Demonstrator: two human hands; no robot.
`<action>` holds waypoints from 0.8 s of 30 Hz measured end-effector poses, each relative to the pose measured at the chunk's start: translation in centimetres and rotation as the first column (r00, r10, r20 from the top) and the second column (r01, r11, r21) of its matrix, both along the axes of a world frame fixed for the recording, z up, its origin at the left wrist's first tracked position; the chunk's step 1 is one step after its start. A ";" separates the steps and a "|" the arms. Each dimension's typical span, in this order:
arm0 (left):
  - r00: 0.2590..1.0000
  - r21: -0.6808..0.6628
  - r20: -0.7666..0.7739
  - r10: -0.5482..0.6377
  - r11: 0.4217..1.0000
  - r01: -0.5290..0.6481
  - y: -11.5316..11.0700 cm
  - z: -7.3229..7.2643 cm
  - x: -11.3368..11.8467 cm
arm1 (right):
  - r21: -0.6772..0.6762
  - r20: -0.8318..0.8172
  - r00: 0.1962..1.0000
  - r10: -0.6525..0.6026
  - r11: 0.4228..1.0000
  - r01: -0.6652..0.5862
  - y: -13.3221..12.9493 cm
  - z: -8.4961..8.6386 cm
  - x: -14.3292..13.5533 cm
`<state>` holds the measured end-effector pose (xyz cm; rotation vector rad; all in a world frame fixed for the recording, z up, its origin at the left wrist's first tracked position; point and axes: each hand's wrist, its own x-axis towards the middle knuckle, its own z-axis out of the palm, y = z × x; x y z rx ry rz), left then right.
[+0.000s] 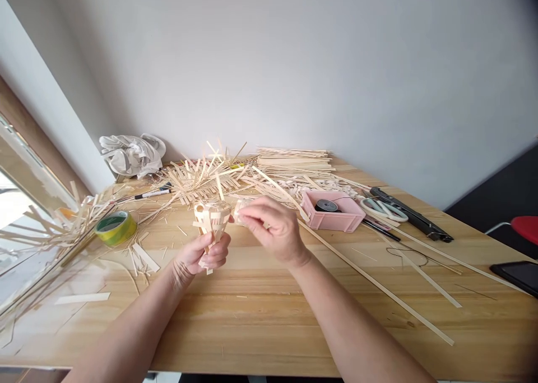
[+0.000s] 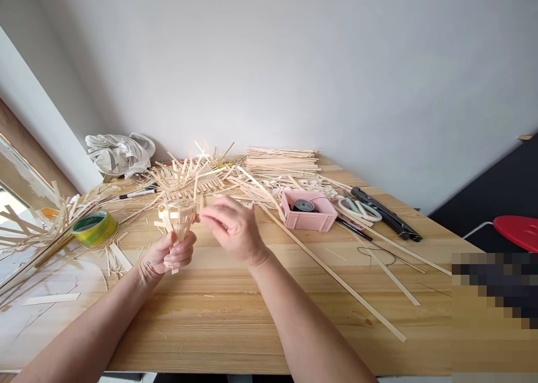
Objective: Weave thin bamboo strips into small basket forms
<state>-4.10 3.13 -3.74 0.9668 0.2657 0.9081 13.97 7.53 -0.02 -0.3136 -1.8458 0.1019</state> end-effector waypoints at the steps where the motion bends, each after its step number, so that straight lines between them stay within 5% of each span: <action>1: 1.000 -0.001 -0.019 0.017 1.000 -0.017 0.1 0.0 0.0 | 0.019 0.017 0.999 0.033 0.999 -0.033 -0.5 0.0 -0.4; 11: 0.985 -0.014 -0.093 0.144 0.989 -0.146 0.3 0.1 0.5 | 0.092 0.077 0.984 -0.163 0.984 0.156 -1.4 -1.2 -2.2; 14: 0.996 -0.012 -0.048 0.071 0.997 -0.071 0.2 0.1 0.1 | 0.043 0.025 0.991 -0.132 0.991 0.131 -1.0 -1.0 -1.7; 18: 0.995 -0.009 0.103 0.016 1.000 -0.016 0.0 0.0 -0.4 | -0.186 -0.105 0.991 -0.083 0.981 0.062 -0.1 -0.9 -1.0; 24: 0.971 -0.001 0.187 -0.149 0.988 0.152 -0.5 -0.4 0.1 | -0.292 -0.010 0.980 0.200 0.937 -0.194 0.7 -1.8 -1.6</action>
